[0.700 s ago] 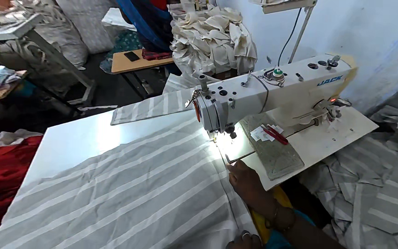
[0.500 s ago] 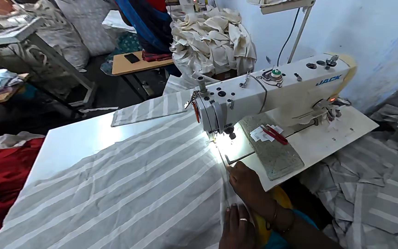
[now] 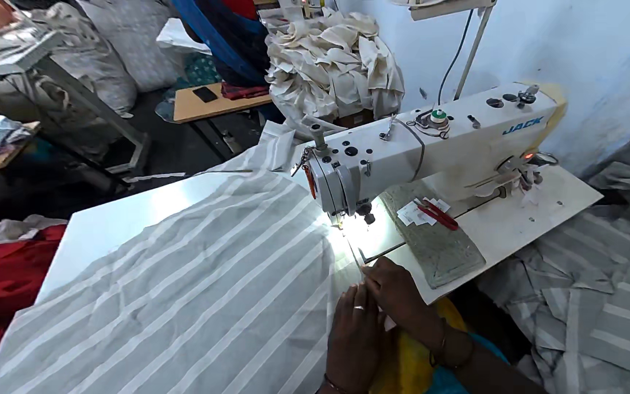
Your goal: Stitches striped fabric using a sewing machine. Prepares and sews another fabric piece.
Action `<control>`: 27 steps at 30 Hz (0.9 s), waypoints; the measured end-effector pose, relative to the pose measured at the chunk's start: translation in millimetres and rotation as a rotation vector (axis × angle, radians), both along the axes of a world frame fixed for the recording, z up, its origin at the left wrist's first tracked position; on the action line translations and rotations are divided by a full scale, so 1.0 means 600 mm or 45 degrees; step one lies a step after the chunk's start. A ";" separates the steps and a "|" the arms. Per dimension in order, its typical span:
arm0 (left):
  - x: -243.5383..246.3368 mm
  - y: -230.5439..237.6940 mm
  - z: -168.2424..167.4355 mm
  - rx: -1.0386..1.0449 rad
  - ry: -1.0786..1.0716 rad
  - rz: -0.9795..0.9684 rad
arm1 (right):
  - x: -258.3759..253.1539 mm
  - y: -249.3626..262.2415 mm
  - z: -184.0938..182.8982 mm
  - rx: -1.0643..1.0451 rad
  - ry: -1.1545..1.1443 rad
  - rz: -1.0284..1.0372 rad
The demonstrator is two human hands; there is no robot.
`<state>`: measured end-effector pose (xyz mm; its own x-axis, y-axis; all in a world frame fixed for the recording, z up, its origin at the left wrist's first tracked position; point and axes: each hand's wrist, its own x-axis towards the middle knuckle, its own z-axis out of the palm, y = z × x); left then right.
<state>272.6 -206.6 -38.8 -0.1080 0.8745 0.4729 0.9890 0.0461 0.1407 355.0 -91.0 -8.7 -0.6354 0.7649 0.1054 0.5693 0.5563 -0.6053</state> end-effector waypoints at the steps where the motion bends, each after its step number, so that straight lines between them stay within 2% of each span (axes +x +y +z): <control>1: -0.013 0.008 -0.002 0.000 -0.013 -0.014 | -0.002 0.004 0.000 0.000 0.007 0.004; 6: -0.074 0.057 -0.006 0.007 -0.044 -0.008 | -0.027 0.036 0.002 0.060 0.039 0.026; 10: -0.105 0.110 0.011 0.131 0.062 0.007 | -0.041 0.071 0.029 -0.072 -0.217 0.154; 12: -0.112 0.129 0.022 0.069 0.020 0.026 | -0.042 0.092 0.032 -0.045 -0.260 0.218; 15: -0.125 0.137 0.042 -0.143 -0.250 0.077 | -0.041 0.102 0.005 0.163 -0.117 0.256; 17: -0.126 0.133 0.040 -0.143 -0.228 0.055 | -0.042 0.104 -0.018 0.372 -0.040 0.290; 18: -0.124 0.131 0.035 -0.103 -0.168 0.056 | -0.041 0.107 -0.017 0.395 -0.055 0.325; 22: -0.124 0.126 0.019 0.039 -0.115 0.124 | -0.038 0.123 0.015 0.229 -0.189 0.457; 27: -0.128 0.129 0.022 0.067 -0.251 0.178 | -0.045 0.123 0.011 0.136 -0.017 0.230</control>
